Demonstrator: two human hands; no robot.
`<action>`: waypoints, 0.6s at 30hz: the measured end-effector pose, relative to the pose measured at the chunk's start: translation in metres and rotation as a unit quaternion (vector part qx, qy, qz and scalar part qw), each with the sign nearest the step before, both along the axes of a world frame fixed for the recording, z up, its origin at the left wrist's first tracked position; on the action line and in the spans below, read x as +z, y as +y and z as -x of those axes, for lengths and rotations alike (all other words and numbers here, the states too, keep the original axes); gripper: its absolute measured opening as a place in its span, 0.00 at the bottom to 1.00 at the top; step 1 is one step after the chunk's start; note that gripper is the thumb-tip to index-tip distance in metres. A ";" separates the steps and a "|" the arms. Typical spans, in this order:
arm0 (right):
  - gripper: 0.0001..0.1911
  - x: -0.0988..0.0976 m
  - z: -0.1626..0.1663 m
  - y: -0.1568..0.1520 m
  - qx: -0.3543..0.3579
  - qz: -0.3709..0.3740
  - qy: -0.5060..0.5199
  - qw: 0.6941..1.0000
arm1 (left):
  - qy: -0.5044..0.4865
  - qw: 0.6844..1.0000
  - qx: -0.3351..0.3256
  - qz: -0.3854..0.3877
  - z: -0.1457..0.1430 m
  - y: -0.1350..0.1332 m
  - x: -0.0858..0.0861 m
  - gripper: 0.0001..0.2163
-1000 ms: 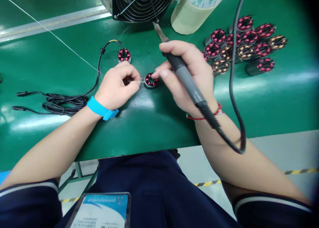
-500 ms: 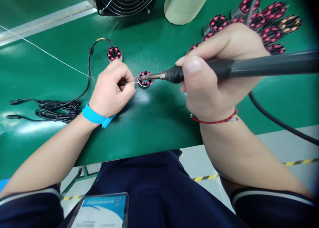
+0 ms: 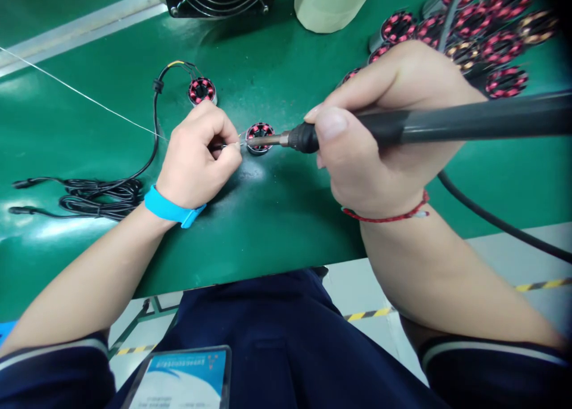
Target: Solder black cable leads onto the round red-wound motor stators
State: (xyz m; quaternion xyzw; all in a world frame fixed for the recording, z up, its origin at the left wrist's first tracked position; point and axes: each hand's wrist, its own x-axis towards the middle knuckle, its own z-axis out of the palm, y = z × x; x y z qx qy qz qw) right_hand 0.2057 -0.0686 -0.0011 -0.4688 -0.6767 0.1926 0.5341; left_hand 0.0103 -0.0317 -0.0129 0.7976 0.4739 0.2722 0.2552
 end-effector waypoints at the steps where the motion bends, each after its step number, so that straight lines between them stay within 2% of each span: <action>1: 0.12 0.000 0.000 0.000 0.003 -0.003 0.002 1.000 | -0.004 1.000 0.000 0.002 0.000 0.000 0.000 0.06; 8: 0.12 -0.004 0.001 0.001 -0.026 -0.034 0.004 0.999 | -0.007 1.000 0.006 0.012 -0.001 0.001 -0.002 0.06; 11: 0.10 -0.005 0.000 0.002 -0.041 -0.022 -0.015 0.999 | -0.012 1.000 0.002 0.010 -0.001 0.001 -0.001 0.07; 14: 0.07 -0.005 0.000 0.005 0.003 -0.016 -0.056 0.998 | -0.007 1.000 0.001 0.003 -0.001 0.000 0.000 0.07; 18: 0.14 -0.007 0.003 0.007 0.055 0.014 -0.081 0.995 | 0.002 1.000 0.003 0.003 -0.001 0.000 0.000 0.06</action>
